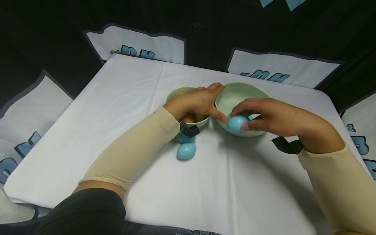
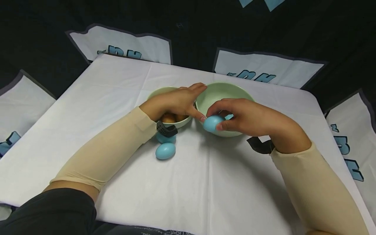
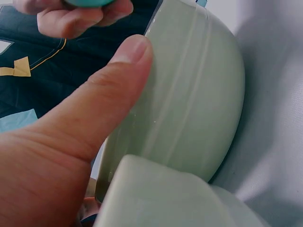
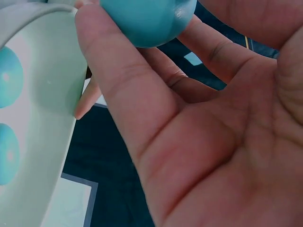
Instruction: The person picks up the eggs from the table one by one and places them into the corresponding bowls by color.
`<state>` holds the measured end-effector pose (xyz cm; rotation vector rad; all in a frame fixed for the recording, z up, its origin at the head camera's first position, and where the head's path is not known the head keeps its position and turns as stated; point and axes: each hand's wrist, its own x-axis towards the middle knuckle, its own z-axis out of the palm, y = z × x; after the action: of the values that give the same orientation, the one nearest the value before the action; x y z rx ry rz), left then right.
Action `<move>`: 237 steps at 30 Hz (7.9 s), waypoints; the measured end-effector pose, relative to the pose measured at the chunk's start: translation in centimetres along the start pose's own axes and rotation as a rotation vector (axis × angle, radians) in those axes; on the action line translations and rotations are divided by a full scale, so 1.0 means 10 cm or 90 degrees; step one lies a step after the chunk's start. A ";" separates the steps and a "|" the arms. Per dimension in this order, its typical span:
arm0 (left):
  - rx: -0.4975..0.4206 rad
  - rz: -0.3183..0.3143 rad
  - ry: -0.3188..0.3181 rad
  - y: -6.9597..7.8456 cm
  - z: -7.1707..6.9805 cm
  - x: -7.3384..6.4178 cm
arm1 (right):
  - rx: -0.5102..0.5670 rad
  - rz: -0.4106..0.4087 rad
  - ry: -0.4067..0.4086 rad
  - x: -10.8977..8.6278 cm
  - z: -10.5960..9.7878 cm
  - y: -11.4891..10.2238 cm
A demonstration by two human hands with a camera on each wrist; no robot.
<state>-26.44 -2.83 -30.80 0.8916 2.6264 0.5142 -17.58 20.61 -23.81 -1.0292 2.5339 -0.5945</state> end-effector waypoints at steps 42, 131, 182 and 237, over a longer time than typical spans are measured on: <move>-0.008 0.008 -0.005 -0.01 -0.02 0.00 | -0.037 0.095 0.017 0.27 -0.16 0.20; 0.025 -0.014 -0.027 -0.01 -0.01 0.02 | -0.114 0.266 -0.059 0.51 -0.04 0.70; 0.011 -0.026 -0.033 -0.02 -0.01 0.00 | -0.137 0.280 -0.070 0.51 0.00 0.64; 0.021 -0.014 -0.035 -0.01 -0.02 0.00 | -0.104 0.265 -0.036 0.41 -0.01 0.36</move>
<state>-26.57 -2.96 -30.65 0.8727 2.6000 0.4352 -22.51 19.99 -26.10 -0.5273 2.6659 -0.2406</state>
